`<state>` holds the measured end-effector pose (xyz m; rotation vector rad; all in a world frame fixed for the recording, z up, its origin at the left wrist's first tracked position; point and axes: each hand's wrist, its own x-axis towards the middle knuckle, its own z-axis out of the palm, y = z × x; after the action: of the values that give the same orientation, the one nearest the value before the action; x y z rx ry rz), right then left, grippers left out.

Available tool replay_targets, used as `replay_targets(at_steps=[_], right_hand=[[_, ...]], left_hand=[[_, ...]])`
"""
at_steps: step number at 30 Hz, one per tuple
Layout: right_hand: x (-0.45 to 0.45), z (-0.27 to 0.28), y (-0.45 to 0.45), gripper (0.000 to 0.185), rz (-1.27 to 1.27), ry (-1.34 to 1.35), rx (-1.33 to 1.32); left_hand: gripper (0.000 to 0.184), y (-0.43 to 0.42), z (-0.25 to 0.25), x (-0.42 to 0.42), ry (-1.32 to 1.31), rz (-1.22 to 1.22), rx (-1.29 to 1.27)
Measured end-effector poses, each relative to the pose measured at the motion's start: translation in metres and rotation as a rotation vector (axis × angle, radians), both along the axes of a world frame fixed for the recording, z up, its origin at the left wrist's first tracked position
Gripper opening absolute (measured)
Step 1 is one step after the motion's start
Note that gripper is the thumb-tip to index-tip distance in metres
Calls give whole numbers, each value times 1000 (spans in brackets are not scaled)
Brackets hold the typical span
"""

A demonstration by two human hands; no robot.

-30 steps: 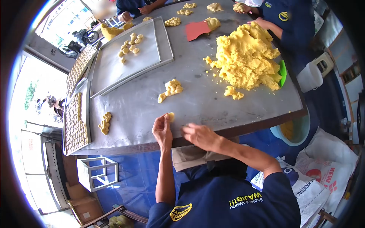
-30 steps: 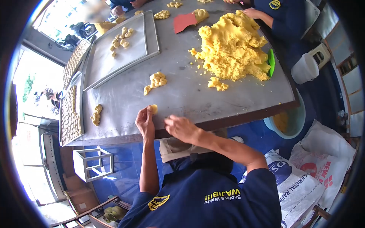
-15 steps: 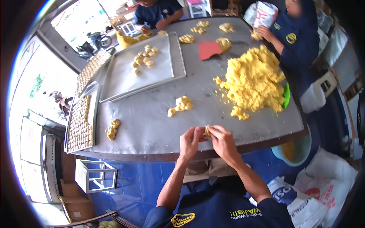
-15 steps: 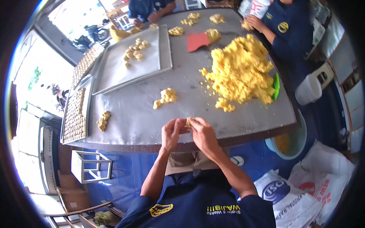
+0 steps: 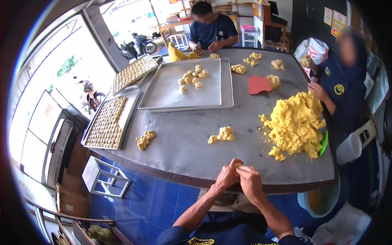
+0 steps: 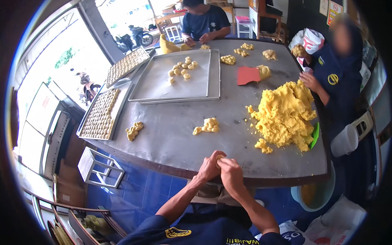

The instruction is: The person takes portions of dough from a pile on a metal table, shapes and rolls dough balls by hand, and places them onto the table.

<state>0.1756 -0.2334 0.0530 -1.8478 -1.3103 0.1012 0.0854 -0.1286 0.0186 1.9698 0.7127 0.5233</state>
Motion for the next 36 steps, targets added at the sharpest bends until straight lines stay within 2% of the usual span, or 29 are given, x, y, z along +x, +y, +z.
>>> replay_targets(at_steps=[3,4,6,8,11,15,16,17,18,19,20,23,26,30,33,36], right_hand=[[16,16,1,17,-13,459,34],[22,14,2,25,-20,487,42],[34,-15,7,37,61,792,33],[46,-46,15,46,89,696,-105],[47,-43,19,51,120,515,-182],[57,-4,8,45,147,363,-96],[68,9,5,41,47,177,-91],[83,-3,2,40,-114,-57,-74],[85,19,-1,33,-280,-263,-194],[103,5,-6,32,-287,-316,-261],[121,-14,-13,30,-297,-368,-329],[131,-29,-28,31,-223,-278,-218],[124,-33,-40,29,-307,-158,-5],[121,-35,-58,30,-401,14,72],[134,-42,-57,31,-430,249,81],[135,-41,-53,31,-432,334,133]], left_hand=[[30,4,9,-4,111,-24,-36],[30,6,8,-4,50,-51,-44],[29,10,-1,-4,-71,-111,-59],[30,10,-8,-4,-116,-149,12],[26,8,-5,-4,-157,-209,56],[19,6,-19,-2,-117,-182,243],[21,10,-23,0,-141,-141,123],[23,14,-27,1,-162,-102,-3],[27,16,-28,2,-175,-69,-132],[36,12,7,-3,-132,-93,-337],[36,19,-7,-2,-141,-120,-490],[38,25,-16,-6,-133,-70,-298],[32,15,10,-16,-276,-10,-251],[25,30,-2,-35,-18,-102,-308],[20,33,-17,-24,-194,-263,156],[16,27,-3,-13,8,-188,482]])
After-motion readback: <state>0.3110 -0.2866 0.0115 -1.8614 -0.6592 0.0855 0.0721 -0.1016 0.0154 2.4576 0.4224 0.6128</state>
